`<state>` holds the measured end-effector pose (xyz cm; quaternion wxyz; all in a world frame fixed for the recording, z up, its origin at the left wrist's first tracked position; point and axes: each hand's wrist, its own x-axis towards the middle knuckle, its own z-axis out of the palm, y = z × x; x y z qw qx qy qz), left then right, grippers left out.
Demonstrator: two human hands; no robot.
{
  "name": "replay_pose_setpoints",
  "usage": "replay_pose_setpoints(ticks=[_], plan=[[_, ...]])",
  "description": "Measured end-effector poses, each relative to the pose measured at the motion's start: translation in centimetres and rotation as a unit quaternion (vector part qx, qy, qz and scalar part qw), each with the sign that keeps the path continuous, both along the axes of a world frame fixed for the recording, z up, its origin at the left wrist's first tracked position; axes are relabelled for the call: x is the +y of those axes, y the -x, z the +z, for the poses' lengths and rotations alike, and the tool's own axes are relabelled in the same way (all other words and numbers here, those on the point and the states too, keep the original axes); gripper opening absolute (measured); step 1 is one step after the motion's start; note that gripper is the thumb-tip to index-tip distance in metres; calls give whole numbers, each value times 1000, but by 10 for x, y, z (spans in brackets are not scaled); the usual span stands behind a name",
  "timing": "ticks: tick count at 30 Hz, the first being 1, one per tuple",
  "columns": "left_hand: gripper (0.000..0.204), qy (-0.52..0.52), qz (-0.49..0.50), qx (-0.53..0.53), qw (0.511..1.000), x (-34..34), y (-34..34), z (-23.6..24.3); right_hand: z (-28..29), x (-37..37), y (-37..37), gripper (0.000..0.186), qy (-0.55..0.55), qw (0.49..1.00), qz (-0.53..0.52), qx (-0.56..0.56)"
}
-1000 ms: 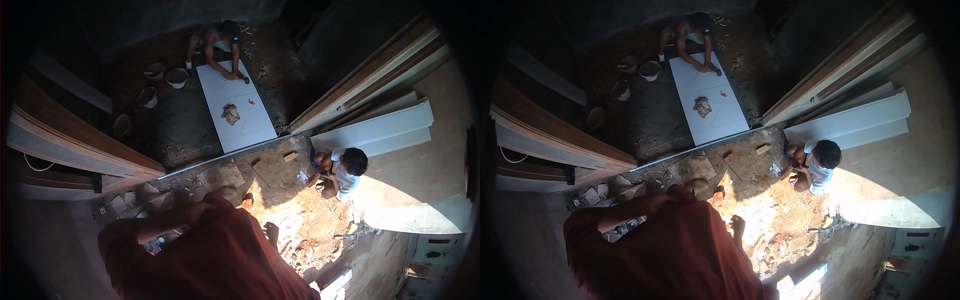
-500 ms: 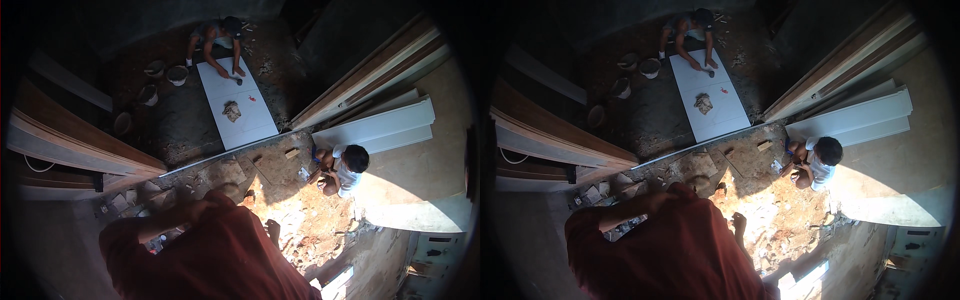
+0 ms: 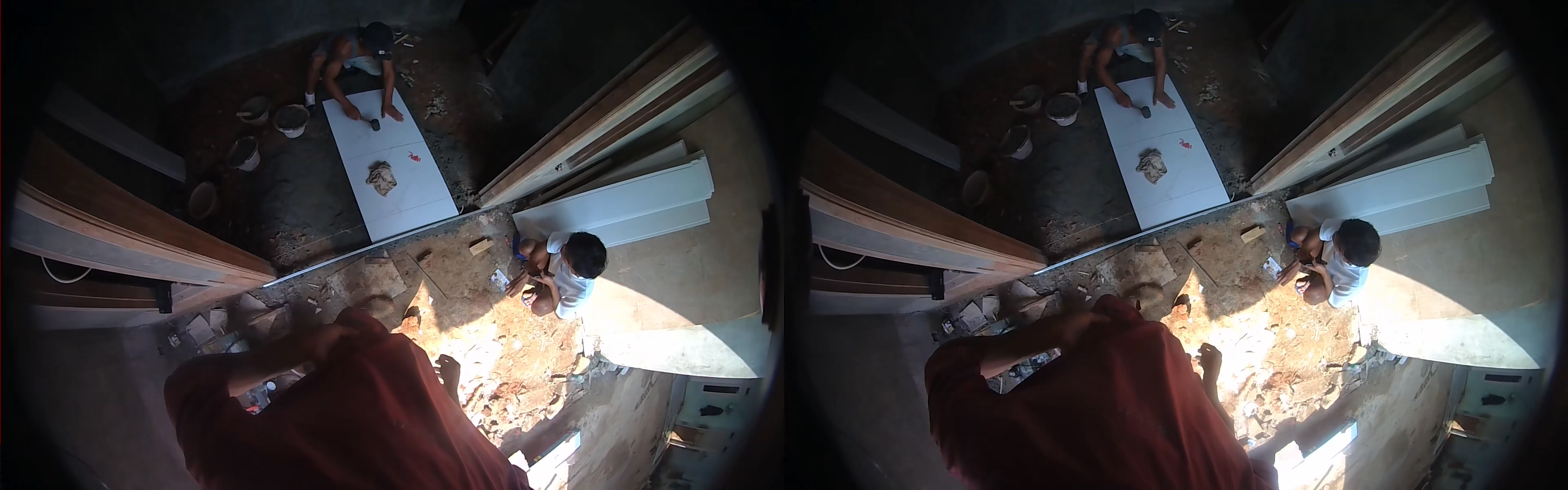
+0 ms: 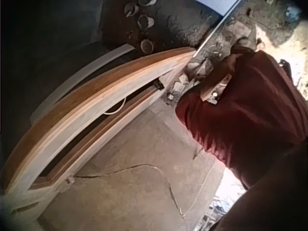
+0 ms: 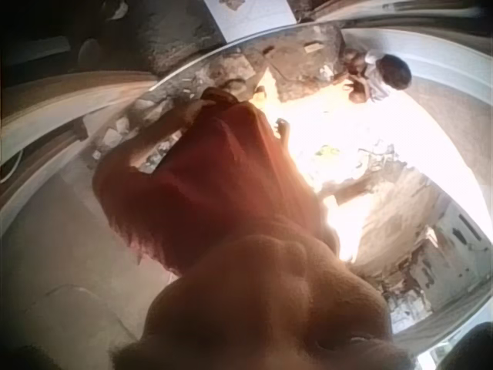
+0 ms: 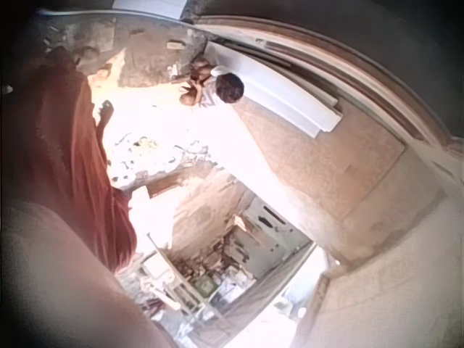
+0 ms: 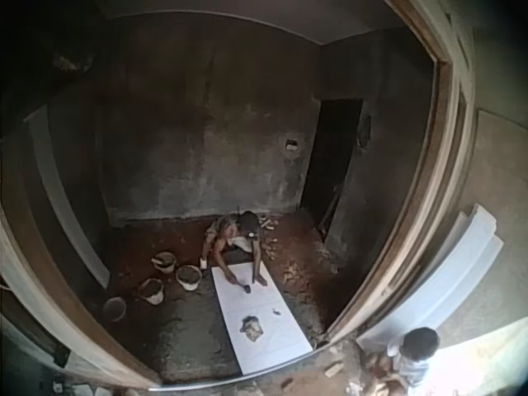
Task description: The person installs a floor tile by spreading mortar with a trowel, placing the tile onto the surface, tapping it with a mallet, and wiping it with a cloth.
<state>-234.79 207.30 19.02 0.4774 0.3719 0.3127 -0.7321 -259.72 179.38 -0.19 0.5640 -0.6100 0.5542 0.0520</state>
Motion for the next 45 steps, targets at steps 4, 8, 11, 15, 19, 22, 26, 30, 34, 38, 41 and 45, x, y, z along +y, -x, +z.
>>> replay_pose_setpoints(ticks=[4,8,11,15,19,22,26,30,34,38,41,45], plan=[[33,14,-3,1,1000,1,-1,-5,1,-2,-1,17,4,1000,-7,-4],[32,29,4,1,1000,1,0,-12,0,-6,-2,17,-20,1000,-15,-6],[32,39,-3,-1,999,2,-1,-11,1,-6,-5,17,-3,1000,-5,3],[33,45,-2,-21,999,1,1,-11,2,-7,-5,16,-11,1000,-11,8],[35,63,-2,-53,997,2,2,-13,0,-10,-2,21,-39,999,-9,3],[29,25,12,-16,999,0,0,-2,3,-6,-5,16,-17,999,-26,21],[29,32,22,-3,999,1,-1,4,7,0,-6,15,-3,1000,-17,14],[30,12,11,-15,1000,0,-1,7,9,0,-7,15,-21,999,-34,9],[31,17,14,-14,1000,2,-1,4,11,0,-10,14,-21,999,-31,4],[32,22,20,-5,1000,2,1,-1,10,1,-6,13,-21,999,-22,-7],[33,38,30,10,999,4,2,-6,8,2,-3,13,-12,1000,-19,-19],[33,38,18,15,999,6,0,-2,12,5,-7,14,-16,999,-29,12]])
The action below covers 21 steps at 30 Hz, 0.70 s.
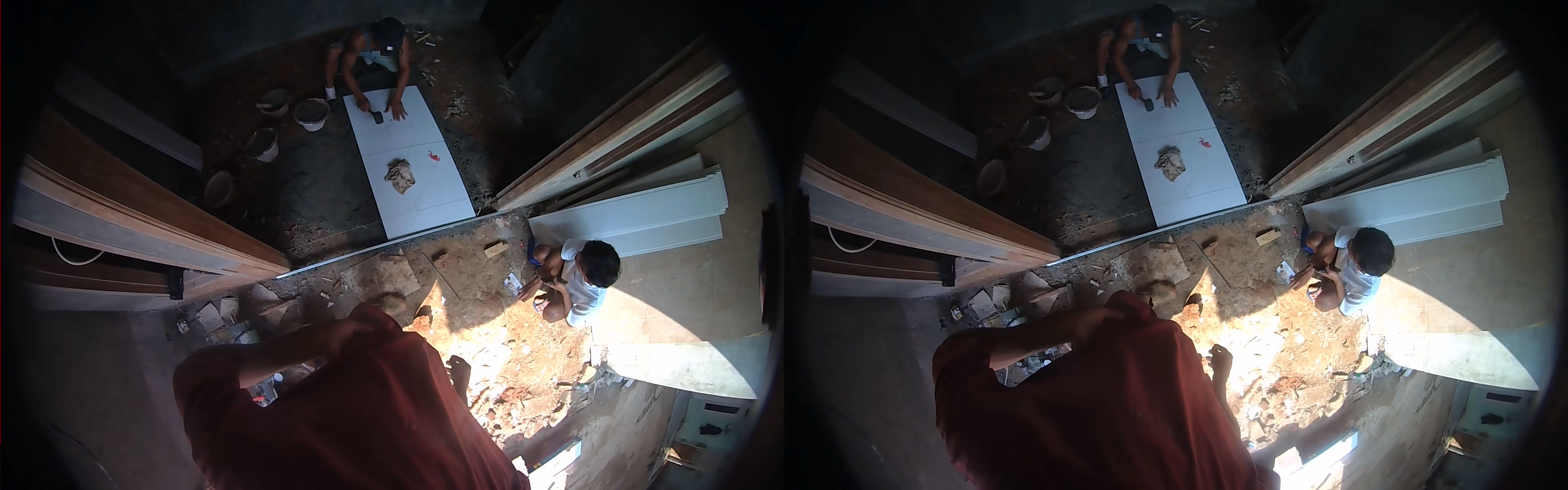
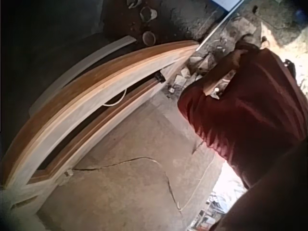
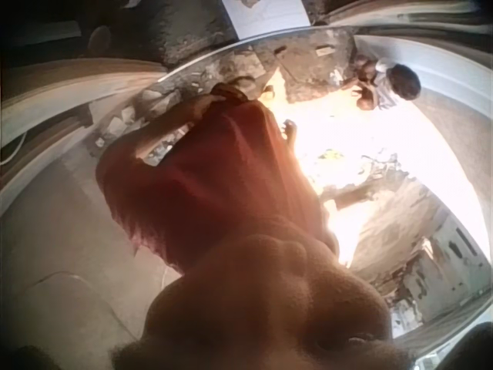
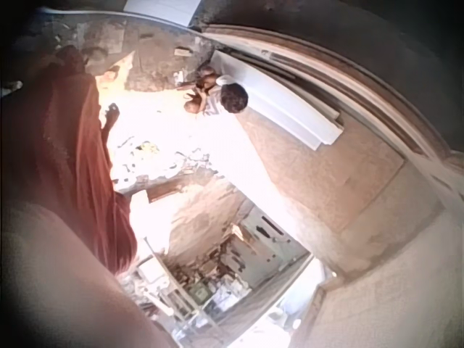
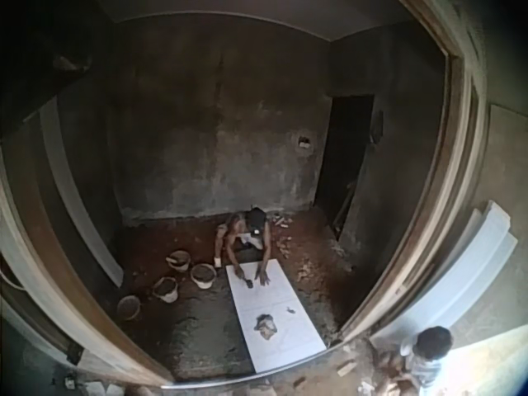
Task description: The person installs a floor tile by spreading mortar with a trowel, placing the tile onto the surface, tapping it with a mallet, and wiping it with a cloth.
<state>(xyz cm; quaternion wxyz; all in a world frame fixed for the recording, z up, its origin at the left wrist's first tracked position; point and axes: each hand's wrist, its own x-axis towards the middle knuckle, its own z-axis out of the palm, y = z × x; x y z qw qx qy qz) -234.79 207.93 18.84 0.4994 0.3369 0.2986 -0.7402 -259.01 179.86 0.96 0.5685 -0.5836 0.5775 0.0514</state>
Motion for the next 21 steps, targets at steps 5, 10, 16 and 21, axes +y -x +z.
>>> replay_pose_setpoints(ticks=[5,10,16,21], plan=[[34,-13,-37,-41,998,2,1,-14,-8,-3,7,15,-3,1000,13,-6],[36,-2,-13,7,1000,0,0,-1,-10,-1,6,15,12,1000,4,-22],[32,81,-26,-89,992,8,2,-18,-5,0,5,14,3,999,27,-24],[32,15,1,-7,1000,2,0,-9,-5,-1,5,14,-3,1000,3,-17]])
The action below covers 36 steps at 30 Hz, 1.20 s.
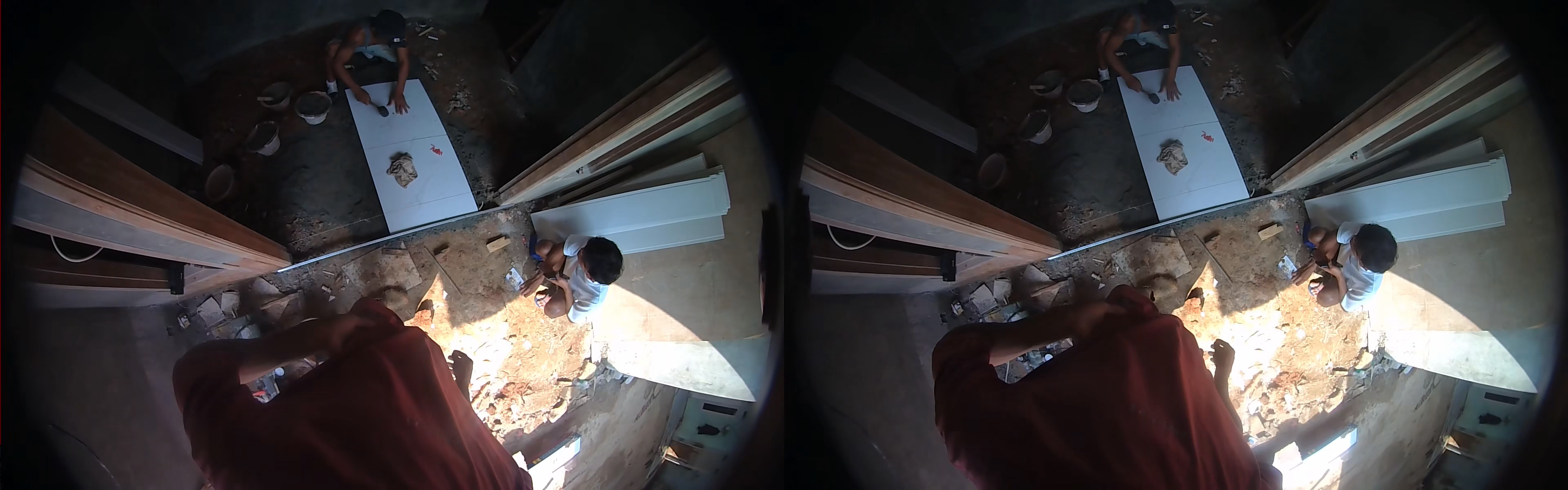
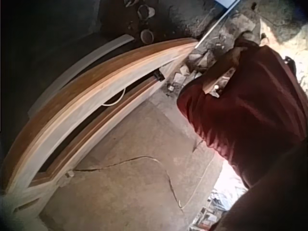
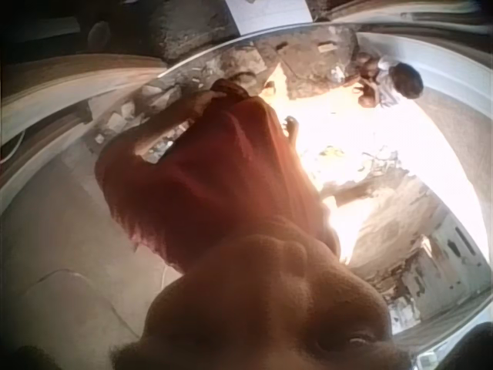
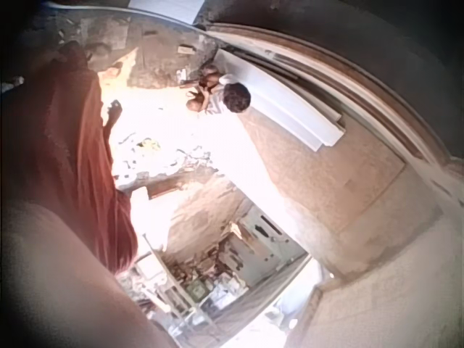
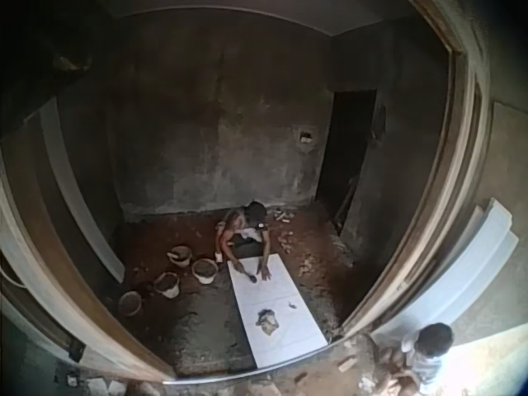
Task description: The person installs a floor tile by spreading mortar with a trowel, placing the tile onto the surface, tapping it with a mallet, and wiping it with a cloth.
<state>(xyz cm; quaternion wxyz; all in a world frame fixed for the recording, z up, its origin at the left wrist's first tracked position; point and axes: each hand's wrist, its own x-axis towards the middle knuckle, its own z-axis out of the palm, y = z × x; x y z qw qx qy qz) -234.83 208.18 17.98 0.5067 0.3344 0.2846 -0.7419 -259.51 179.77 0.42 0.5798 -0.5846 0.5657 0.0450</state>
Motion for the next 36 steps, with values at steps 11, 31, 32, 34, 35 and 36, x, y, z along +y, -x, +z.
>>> replay_pose_setpoints(ticks=[11,31,32,34,35,36], plan=[[34,-33,-16,0,999,5,1,-11,4,-1,-4,22,-19,1000,25,1],[34,-66,-31,-11,997,1,-6,22,6,7,-6,16,-3,1000,0,-6],[34,-66,-32,-10,997,1,-6,22,6,7,-6,16,-4,1000,0,-6],[34,-64,-30,-13,997,1,-6,23,4,5,-4,22,-13,1000,6,0],[34,-64,-31,-12,997,1,-6,21,3,5,-3,22,-13,1000,4,0],[34,-46,-25,-8,999,1,-5,16,2,5,-2,22,-14,1000,2,-5]])
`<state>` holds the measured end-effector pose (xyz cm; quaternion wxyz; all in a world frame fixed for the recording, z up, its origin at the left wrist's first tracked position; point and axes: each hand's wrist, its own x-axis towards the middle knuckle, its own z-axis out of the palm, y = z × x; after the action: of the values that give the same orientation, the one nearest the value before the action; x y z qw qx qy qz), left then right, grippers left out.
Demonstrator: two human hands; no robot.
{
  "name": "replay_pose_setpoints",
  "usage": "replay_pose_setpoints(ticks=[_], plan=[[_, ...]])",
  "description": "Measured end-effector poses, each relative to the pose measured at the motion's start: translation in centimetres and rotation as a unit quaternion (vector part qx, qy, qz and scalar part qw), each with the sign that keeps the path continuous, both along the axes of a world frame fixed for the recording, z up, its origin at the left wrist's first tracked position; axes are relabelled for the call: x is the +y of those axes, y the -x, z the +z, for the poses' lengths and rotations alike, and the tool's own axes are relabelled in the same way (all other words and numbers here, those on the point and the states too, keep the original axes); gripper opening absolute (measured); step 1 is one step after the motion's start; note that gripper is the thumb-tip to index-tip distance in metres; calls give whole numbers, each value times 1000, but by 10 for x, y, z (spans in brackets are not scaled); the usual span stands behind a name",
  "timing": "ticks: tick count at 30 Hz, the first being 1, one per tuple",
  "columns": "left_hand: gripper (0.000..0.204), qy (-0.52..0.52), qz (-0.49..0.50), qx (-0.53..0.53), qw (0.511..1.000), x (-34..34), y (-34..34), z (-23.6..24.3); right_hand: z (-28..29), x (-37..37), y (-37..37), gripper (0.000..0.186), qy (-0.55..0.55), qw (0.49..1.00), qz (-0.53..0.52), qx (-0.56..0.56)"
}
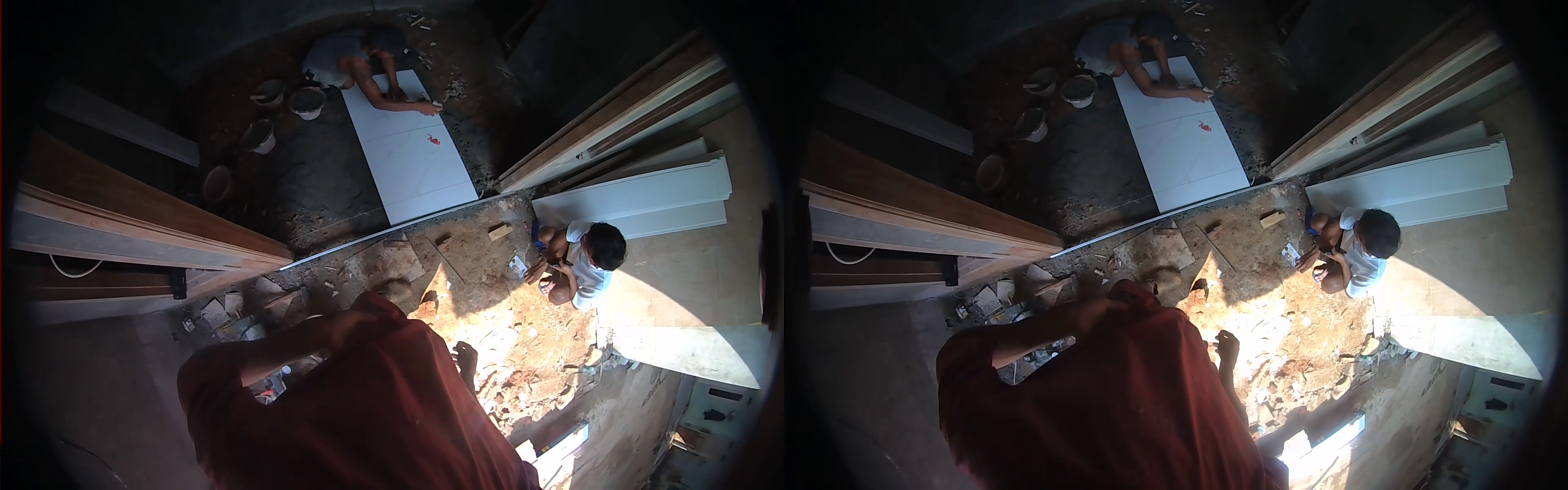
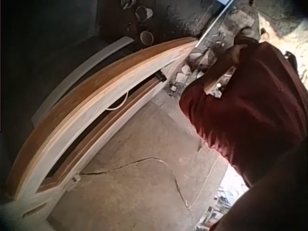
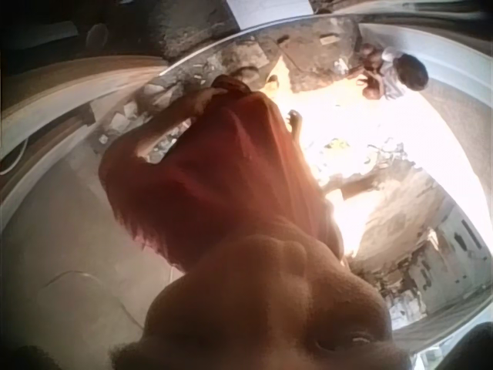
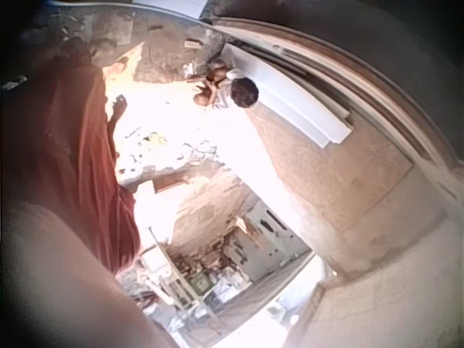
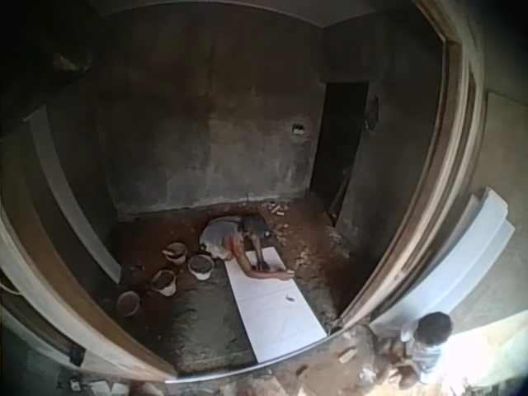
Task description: The person installs a floor tile by spreading mortar with a trowel, placing the tile onto the surface, tapping it with a mallet, and wiping it with a cloth.
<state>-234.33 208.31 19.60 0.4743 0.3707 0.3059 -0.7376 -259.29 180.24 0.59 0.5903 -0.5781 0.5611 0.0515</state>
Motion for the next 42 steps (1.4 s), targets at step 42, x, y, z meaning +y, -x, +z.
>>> replay_pose_setpoints(ticks=[42], plan=[[32,-19,18,13,1000,-10,3,-8,6,-9,-8,14,12,1000,-10,20]])
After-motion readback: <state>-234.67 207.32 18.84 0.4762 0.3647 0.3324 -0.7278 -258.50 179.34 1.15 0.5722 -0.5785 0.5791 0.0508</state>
